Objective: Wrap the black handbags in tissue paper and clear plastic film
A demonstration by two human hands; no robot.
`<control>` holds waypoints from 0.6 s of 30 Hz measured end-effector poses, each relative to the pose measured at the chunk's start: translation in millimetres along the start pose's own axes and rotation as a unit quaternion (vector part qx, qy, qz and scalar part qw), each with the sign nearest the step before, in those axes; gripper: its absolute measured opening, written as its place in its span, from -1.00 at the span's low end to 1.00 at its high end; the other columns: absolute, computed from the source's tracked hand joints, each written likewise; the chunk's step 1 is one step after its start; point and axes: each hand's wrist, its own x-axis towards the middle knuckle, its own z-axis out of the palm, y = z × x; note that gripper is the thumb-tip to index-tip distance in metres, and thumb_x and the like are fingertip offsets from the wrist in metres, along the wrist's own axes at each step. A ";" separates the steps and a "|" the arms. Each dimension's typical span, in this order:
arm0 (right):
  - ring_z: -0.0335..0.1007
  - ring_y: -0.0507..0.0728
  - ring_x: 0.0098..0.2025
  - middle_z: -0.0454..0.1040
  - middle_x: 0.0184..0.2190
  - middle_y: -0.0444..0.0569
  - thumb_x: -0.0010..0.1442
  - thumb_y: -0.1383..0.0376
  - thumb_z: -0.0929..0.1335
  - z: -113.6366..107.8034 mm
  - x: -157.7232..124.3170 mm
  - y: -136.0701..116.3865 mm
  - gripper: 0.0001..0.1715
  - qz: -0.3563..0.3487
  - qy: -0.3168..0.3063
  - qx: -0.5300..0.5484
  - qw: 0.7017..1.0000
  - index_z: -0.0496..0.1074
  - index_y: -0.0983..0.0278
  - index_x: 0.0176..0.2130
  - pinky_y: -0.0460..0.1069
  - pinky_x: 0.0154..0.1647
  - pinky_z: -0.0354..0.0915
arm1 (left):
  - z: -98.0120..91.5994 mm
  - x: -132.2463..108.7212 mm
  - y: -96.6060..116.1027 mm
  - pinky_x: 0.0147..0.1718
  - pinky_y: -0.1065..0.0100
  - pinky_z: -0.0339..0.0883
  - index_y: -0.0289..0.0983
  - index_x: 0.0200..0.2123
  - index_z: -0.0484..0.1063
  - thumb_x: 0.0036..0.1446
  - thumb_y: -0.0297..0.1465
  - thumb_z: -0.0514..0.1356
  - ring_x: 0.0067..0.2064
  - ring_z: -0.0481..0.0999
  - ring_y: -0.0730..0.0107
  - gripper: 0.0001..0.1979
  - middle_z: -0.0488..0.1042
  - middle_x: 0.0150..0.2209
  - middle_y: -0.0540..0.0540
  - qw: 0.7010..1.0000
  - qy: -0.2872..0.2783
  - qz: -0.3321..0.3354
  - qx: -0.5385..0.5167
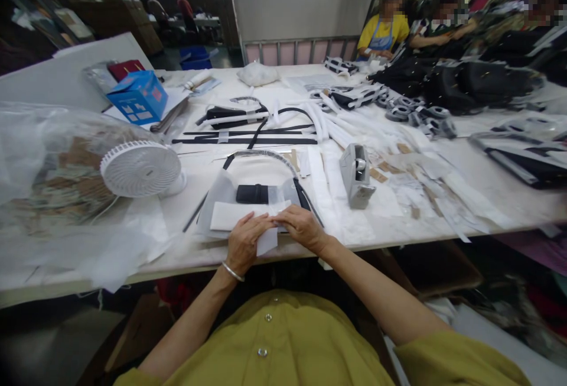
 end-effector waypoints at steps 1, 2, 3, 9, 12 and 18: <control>0.48 0.10 -0.24 0.55 -0.32 -0.01 0.31 0.39 0.28 0.0 -6.4 0.9 -0.77 -0.003 0.014 0.004 1.000 0.51 0.22 -0.13 0.00 -0.18 0.45 | -0.4 0.1 0.9 0.21 0.12 0.23 -0.16 -0.07 0.51 0.35 -0.49 -0.09 0.09 0.49 0.37 -0.62 0.56 -0.01 -0.05 1.000 0.003 -0.001 -0.005; 0.48 0.10 -0.24 0.55 -0.31 -0.01 0.31 0.39 0.29 0.2 -11.5 2.2 -0.78 -0.003 0.027 0.007 1.000 0.50 0.22 -0.12 0.00 -0.18 0.45 | -1.2 0.2 1.7 0.20 0.12 0.23 -0.16 -0.10 0.52 0.35 -0.49 -0.09 0.09 0.49 0.38 -0.62 0.56 0.00 -0.05 1.000 0.007 -0.004 -0.010; 0.48 0.10 -0.22 0.55 -0.30 -0.01 0.31 0.40 0.29 0.4 -15.0 3.6 -0.78 -0.004 0.034 0.011 0.999 0.49 0.22 -0.11 0.01 -0.17 0.44 | -2.3 0.1 2.4 0.20 0.13 0.24 -0.16 -0.12 0.53 0.35 -0.49 -0.09 0.07 0.49 0.39 -0.62 0.55 0.00 -0.05 1.000 0.012 -0.007 -0.014; 0.41 0.14 -0.08 0.50 -0.21 0.03 0.28 0.44 0.27 -7.2 -21.8 -0.6 -0.73 -0.028 -0.003 0.038 0.999 0.45 0.22 -0.07 0.08 -0.04 0.40 | -11.4 -1.2 4.6 0.21 0.13 0.20 -0.11 -0.20 0.56 0.33 -0.45 0.01 -0.02 0.53 0.41 -0.69 0.59 -0.11 0.00 0.999 0.002 -0.004 -0.042; 0.38 0.17 -0.06 0.48 -0.18 0.05 0.26 0.40 0.30 -14.5 -24.3 -7.9 -0.73 -0.038 -0.048 0.026 0.998 0.44 0.22 -0.05 0.13 -0.01 0.38 | -9.5 -0.2 5.6 0.16 0.14 0.22 -0.11 -0.21 0.56 0.30 -0.48 0.04 -0.04 0.54 0.39 -0.71 0.62 -0.20 0.02 0.999 0.009 0.000 -0.053; 0.40 0.26 -0.07 0.48 -0.18 0.09 0.14 0.19 0.44 -8.4 -24.8 -26.6 -0.60 0.024 -0.032 -0.029 0.999 0.39 0.25 -0.05 0.21 0.03 0.36 | 6.1 6.6 10.5 -0.04 0.18 0.33 -0.16 -0.34 0.54 0.23 -0.47 0.13 -0.27 0.57 0.35 -0.81 0.62 -0.32 0.01 0.996 0.079 -0.031 0.009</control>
